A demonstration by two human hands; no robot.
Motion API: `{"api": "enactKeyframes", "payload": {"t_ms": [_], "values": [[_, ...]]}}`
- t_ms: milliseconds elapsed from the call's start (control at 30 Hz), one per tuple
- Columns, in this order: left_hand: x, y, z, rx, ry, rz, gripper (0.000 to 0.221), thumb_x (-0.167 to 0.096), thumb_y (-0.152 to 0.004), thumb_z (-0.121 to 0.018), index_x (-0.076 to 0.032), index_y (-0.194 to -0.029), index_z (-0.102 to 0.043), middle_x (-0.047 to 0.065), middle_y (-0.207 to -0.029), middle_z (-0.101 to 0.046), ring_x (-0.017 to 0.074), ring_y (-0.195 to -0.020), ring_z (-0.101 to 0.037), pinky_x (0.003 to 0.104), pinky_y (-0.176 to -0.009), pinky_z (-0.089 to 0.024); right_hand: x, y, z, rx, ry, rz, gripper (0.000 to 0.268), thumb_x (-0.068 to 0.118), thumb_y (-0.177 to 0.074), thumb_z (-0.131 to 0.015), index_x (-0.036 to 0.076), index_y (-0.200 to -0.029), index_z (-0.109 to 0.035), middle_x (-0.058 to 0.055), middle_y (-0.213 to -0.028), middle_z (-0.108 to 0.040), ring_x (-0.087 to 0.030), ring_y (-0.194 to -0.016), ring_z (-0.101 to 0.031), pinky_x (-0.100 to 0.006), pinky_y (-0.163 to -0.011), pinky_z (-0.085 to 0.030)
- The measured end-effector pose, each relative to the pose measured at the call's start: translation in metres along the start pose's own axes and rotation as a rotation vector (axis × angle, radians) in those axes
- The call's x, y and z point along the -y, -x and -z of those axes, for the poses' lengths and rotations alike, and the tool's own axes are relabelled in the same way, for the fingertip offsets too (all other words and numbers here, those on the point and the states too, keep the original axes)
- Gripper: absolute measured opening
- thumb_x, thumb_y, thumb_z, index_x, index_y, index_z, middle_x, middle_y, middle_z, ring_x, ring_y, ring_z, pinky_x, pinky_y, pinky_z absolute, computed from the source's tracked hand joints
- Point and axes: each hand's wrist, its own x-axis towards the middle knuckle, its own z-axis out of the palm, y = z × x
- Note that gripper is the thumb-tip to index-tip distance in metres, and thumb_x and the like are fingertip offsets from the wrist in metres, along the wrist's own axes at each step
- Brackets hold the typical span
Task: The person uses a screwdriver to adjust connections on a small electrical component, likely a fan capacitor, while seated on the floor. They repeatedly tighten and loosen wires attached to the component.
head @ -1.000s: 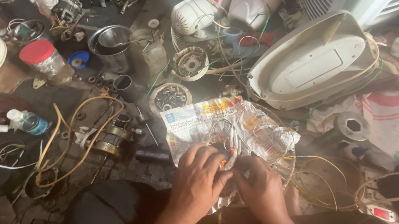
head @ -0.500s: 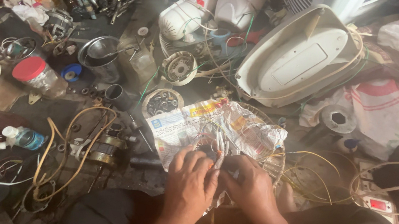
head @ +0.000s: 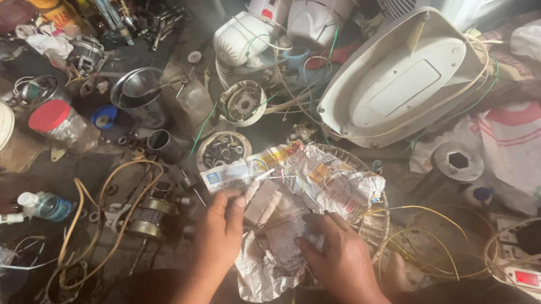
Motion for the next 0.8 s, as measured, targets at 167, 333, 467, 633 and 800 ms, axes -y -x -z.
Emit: {"api": "enactKeyframes", "payload": {"t_ms": [167,333,467,633,800], "values": [[0.011,-0.005,0.002,-0.021,0.073,-0.064,0.028,-0.030,-0.102,-0.054,-0.008,-0.112,-0.068,0.010,-0.095,-0.076,0.0213,-0.088,-0.071,0.035,-0.079,-0.054,-0.002,0.000,0.001,0.010,0.012,0.004,0.042,0.026,-0.078,-0.080,0.014,-0.117,-0.072,-0.006,-0.101,-0.072,-0.026,-0.079,-0.074,-0.038,-0.071,-0.058],[0.010,-0.002,0.006,-0.001,0.053,-0.109,0.028,-0.029,-0.101,-0.055,-0.008,-0.114,-0.067,0.009,-0.099,-0.076,0.0219,-0.092,-0.071,0.035,-0.081,-0.054,0.003,-0.001,0.001,0.007,0.013,-0.013,0.044,0.026,-0.077,-0.080,0.015,-0.119,-0.072,-0.006,-0.099,-0.073,-0.026,-0.076,-0.073,-0.039,-0.070,-0.058],[0.003,0.008,0.007,0.070,0.005,-0.138,0.025,-0.029,-0.099,-0.058,-0.010,-0.114,-0.066,0.008,-0.104,-0.076,0.0230,-0.097,-0.073,0.036,-0.084,-0.056,0.007,0.001,0.003,-0.020,0.003,0.005,0.046,0.025,-0.078,-0.079,0.015,-0.122,-0.071,-0.007,-0.096,-0.073,-0.027,-0.078,-0.074,-0.040,-0.070,-0.059],[-0.003,0.025,-0.001,0.055,-0.129,-0.589,0.018,-0.020,-0.100,-0.060,-0.007,-0.111,-0.063,0.013,-0.113,-0.070,0.0319,-0.122,-0.065,0.044,-0.104,-0.050,0.008,0.003,0.002,-0.026,-0.030,0.077,0.045,0.022,-0.077,-0.079,0.015,-0.120,-0.071,-0.008,-0.095,-0.074,-0.029,-0.079,-0.074,-0.041,-0.069,-0.059],[-0.011,0.046,-0.008,0.152,-0.328,-0.635,0.023,-0.023,-0.096,-0.066,-0.006,-0.111,-0.062,0.013,-0.122,-0.067,0.0366,-0.131,-0.056,0.047,-0.107,-0.046,0.006,0.005,0.003,-0.032,-0.030,0.058,0.027,0.020,-0.079,-0.079,0.015,-0.105,-0.075,-0.007,-0.093,-0.075,-0.027,-0.075,-0.076,-0.039,-0.068,-0.059]]}}
